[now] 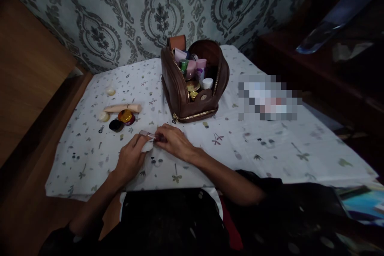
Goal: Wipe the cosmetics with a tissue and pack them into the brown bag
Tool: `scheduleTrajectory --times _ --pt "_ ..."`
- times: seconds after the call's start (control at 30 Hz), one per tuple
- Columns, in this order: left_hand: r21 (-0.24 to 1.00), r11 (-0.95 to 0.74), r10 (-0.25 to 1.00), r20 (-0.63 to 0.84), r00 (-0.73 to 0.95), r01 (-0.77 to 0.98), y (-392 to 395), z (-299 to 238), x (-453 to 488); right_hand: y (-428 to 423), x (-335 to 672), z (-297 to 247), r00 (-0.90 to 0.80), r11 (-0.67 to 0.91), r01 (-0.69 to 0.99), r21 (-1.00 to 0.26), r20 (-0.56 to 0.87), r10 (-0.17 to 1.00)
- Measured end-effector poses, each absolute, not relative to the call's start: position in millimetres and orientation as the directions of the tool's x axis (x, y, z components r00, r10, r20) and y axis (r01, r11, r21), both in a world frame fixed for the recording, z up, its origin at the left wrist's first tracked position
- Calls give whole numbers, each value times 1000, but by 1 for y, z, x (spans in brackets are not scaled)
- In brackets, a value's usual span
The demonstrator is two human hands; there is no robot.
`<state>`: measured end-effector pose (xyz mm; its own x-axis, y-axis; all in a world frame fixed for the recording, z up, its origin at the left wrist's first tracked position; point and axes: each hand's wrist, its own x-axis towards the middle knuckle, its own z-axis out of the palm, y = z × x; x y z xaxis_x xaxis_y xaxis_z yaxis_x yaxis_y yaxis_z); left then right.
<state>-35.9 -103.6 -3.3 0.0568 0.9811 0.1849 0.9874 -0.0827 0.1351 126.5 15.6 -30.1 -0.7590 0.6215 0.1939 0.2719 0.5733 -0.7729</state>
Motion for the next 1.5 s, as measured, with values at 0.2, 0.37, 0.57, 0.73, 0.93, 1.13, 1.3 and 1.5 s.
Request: scheduleTrajectory --times 0.2,0.37,0.57,0.73,0.93,1.13,1.3,1.5 --pt "17 -168 959 234 159 986 -99 -3 -21 13 125 -26 -776 578 322 -750 141 615" --pt "-6 -67 972 223 67 998 -97 3 -31 13 125 -26 -775 580 326 -747 141 616" --pt "186 95 967 216 -135 978 -98 3 -65 12 127 -26 -780 569 305 -764 142 609" --pt "234 92 963 224 -146 968 -99 -1 -68 13 128 -25 -807 615 284 -735 163 568" --pt "243 79 964 229 -137 967 -103 -1 -67 12 127 -24 -784 618 370 -693 124 608" --pt "270 80 966 215 -141 960 -114 2 -65 7 126 -23 -773 598 381 -705 112 625" --pt "216 31 968 237 -83 976 -116 6 -40 5 125 -26 -771 629 356 -691 162 616" --pt "46 -56 966 256 42 997 -106 7 -7 7 125 -32 -800 675 317 -666 194 567"
